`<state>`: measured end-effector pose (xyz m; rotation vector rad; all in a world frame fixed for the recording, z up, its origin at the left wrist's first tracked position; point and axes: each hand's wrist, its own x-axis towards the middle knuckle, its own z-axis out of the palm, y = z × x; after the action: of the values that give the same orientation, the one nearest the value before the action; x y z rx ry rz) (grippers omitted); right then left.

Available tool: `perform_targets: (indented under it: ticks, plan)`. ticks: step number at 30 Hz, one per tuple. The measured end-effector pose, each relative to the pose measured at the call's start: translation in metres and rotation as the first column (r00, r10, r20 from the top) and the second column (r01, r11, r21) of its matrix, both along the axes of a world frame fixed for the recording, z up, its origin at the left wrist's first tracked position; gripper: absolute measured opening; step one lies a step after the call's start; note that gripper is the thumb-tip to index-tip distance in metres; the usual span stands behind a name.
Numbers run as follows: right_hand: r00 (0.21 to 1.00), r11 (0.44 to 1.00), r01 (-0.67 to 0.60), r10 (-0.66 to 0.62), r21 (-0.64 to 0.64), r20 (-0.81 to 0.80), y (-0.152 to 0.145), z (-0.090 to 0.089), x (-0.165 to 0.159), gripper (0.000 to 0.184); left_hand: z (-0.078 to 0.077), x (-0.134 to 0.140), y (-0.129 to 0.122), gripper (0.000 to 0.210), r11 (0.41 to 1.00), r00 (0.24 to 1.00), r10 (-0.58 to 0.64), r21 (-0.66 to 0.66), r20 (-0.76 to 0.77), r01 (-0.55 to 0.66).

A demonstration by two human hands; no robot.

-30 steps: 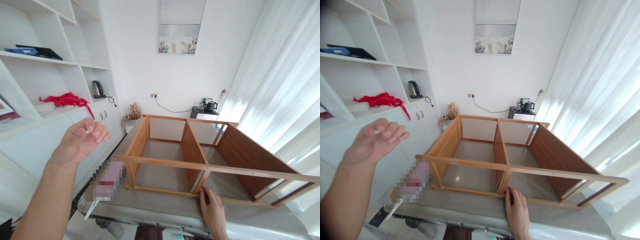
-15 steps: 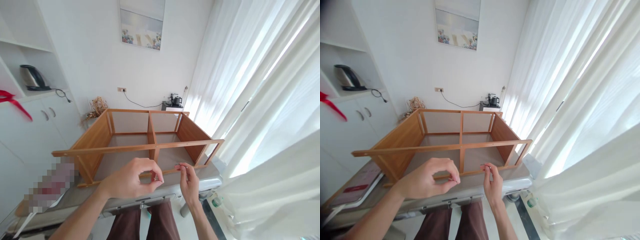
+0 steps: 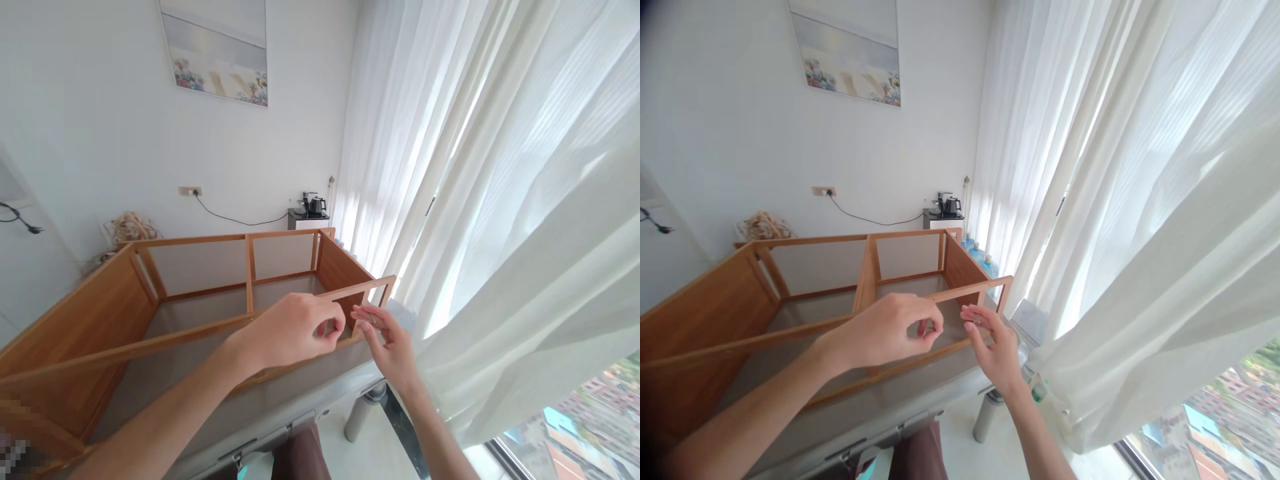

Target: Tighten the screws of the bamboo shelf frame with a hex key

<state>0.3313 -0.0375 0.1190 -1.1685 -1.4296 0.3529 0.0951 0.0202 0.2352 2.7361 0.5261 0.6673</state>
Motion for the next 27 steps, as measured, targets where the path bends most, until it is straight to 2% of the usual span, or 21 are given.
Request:
perform_targets:
  ticks: [3, 6, 8, 12, 14, 18, 21, 27]
  plan:
    - [0.996, 1.0, -0.018, 0.019, 0.013, -0.084, 0.005, 0.006, 0.02, 0.029, 0.022, 0.039, 0.032, 0.011, 0.995, 0.993, -0.043, 0.084, -0.111, 0.053]
    - [0.978, 0.999, 0.04, -0.041, -0.007, -0.204, 0.013, 0.01, 0.034, 0.032, 0.03, 0.079, 0.069, 0.023, 0.995, 0.992, -0.06, 0.07, -0.113, 0.068]
    - [0.962, 0.999, 0.049, -0.054, -0.024, -0.268, 0.019, 0.011, 0.041, 0.033, 0.026, 0.103, 0.089, 0.028, 0.996, 0.993, -0.075, 0.049, -0.096, 0.08]
    - [0.927, 0.998, 0.027, -0.043, -0.05, -0.372, 0.031, 0.011, 0.052, 0.037, 0.005, 0.135, 0.112, 0.03, 0.99, 0.991, -0.132, 0.049, -0.034, 0.134]
    - [0.916, 0.998, -0.02, -0.007, -0.063, -0.402, 0.034, 0.011, 0.056, 0.042, -0.006, 0.143, 0.117, 0.028, 0.989, 0.989, -0.143, 0.035, 0.032, 0.142]
    - [0.908, 0.986, -0.135, 0.084, -0.097, -0.41, 0.041, 0.014, 0.063, 0.052, -0.02, 0.147, 0.121, 0.028, 0.99, 0.986, -0.102, -0.086, 0.133, 0.114]
    - [0.917, 0.984, -0.152, 0.106, -0.091, -0.383, 0.048, 0.015, 0.065, 0.051, -0.025, 0.147, 0.122, 0.029, 0.98, 0.987, -0.093, -0.162, 0.134, 0.115]
    - [0.923, 0.985, -0.139, 0.094, -0.097, -0.372, 0.06, 0.014, 0.063, 0.043, -0.031, 0.147, 0.123, 0.024, 0.98, 0.983, -0.053, -0.182, 0.174, 0.085]
